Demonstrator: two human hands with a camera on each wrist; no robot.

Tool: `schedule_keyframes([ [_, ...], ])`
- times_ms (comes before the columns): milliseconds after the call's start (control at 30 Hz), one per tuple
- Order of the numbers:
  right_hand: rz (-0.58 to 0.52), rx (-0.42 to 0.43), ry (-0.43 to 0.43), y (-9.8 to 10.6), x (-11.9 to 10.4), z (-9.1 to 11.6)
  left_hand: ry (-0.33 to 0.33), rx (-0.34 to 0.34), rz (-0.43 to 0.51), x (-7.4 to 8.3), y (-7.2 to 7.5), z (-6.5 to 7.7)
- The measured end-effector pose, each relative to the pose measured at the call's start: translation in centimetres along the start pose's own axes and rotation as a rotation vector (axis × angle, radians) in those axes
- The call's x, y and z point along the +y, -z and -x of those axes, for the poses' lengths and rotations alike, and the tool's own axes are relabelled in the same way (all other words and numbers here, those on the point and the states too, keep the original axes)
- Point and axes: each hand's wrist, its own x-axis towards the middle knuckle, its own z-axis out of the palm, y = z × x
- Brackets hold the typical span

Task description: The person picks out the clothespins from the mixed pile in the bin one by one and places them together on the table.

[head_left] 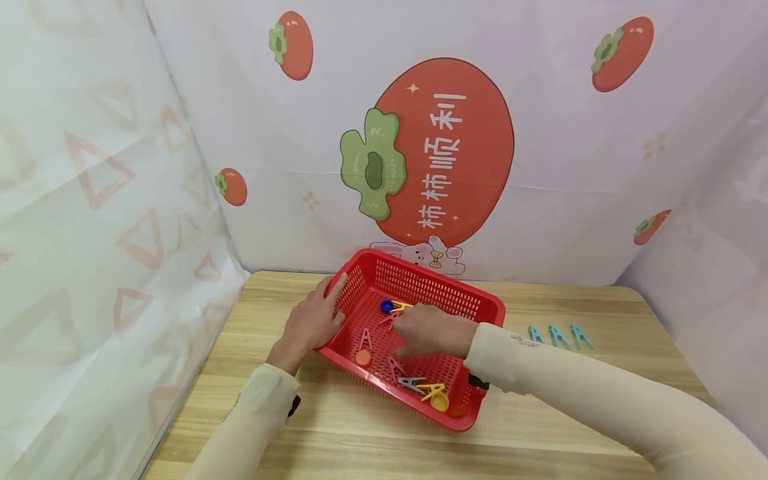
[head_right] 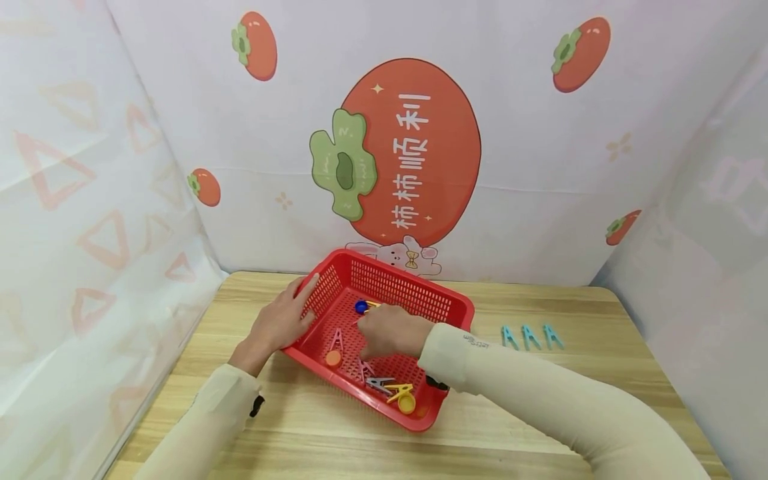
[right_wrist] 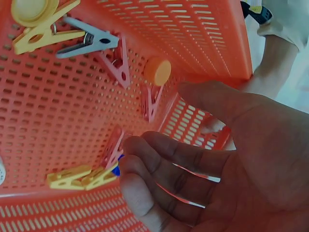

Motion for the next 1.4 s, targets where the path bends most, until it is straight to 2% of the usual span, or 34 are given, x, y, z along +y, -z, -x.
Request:
schedule_keyframes([
  [433,0.019,-0.078,0.002,-1.5,-1.7,-1.7,0.004,-0.003,-0.009,0.0,-0.1,0.1],
  [833,-0.03,-0.169,-0.107,-3.0,-2.0,-2.8,0.0,-0.001,-0.015,0.1,0.0,0.2],
  [1000,-0.042,-0.182,-0.136,-3.5,-2.1,-3.1,0.003,0.002,-0.015,0.0,0.0,0.2],
  [1400,-0.064,-0.202,-0.14,-4.5,-2.6,-3.2,0.001,0.002,-0.018,-0.1,-0.2,0.0],
])
